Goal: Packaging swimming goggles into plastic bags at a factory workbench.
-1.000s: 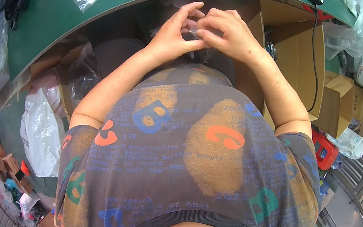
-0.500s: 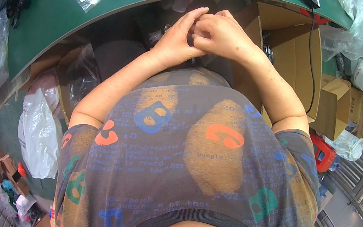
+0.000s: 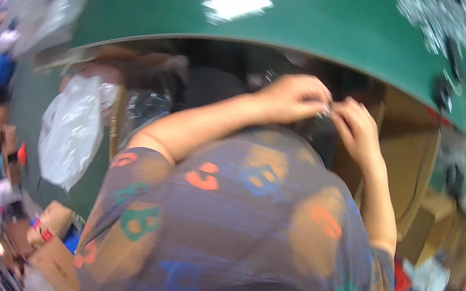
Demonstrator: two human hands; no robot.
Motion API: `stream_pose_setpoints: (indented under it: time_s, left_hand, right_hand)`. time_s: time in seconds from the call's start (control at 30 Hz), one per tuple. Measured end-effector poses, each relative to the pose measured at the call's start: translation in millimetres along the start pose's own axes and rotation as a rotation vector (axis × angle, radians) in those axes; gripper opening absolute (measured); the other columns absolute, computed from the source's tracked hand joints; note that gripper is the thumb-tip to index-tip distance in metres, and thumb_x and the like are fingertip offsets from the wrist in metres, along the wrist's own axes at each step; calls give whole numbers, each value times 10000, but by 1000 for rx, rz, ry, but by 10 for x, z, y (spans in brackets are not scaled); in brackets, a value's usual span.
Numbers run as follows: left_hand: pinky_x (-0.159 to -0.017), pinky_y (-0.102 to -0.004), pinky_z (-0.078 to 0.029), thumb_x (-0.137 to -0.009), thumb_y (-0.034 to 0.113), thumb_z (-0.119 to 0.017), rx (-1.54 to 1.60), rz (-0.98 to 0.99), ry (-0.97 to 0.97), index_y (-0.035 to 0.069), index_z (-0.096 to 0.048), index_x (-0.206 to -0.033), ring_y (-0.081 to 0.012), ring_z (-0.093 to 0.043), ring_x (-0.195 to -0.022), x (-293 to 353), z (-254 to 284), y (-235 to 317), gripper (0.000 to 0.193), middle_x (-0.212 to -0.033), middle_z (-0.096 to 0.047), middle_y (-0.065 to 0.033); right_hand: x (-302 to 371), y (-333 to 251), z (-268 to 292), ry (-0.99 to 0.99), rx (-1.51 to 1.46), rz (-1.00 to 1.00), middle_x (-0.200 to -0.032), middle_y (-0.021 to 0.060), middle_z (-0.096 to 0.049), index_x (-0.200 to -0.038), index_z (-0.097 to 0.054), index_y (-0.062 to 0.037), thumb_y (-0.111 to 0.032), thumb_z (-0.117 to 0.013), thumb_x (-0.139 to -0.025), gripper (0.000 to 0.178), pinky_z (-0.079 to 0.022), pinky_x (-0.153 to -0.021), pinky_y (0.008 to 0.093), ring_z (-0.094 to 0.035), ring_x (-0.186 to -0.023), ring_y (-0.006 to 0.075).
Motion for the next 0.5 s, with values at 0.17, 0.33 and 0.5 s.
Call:
stream_pose_setpoints:
  time_s: [0.17,0.33,0.5]
  left_hand:
    - [-751,-382,-551,-849,211,-772,-385,-422,66,86,-667,-832,-280,-658,-864,106,157,585,164,-894,-677,-68]
    - [-741,-369,-551,-842,161,-776,-215,-409,-16,90,-686,-860,-262,-666,-865,156,167,865,116,-905,-681,-52]
    - [-794,-372,-549,-865,81,-753,-171,-309,147,64,-704,-891,-258,-680,-888,173,743,783,59,-920,-713,-77]
  right_hand:
    - [50,-315,223,-92,-81,21,-914,129,-706,-974,-684,-39,-89,-703,-879,108,-493,-701,412,-640,-794,336]
    - [150,-574,622,-247,-38,7,-856,111,-701,-965,-684,-56,-91,-718,-858,118,-486,-680,402,-629,-740,317]
    - [590,-263,1353,-182,16,-365,-856,157,-691,-956,-686,-12,-89,-704,-870,116,-523,-725,388,-666,-791,328]
Point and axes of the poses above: each hand's wrist, its own x-axis away from the middle knuckle, its own z-axis out of the back of the hand, y = z × x, the point moved 5 cm from there along -x, towards the middle knuckle
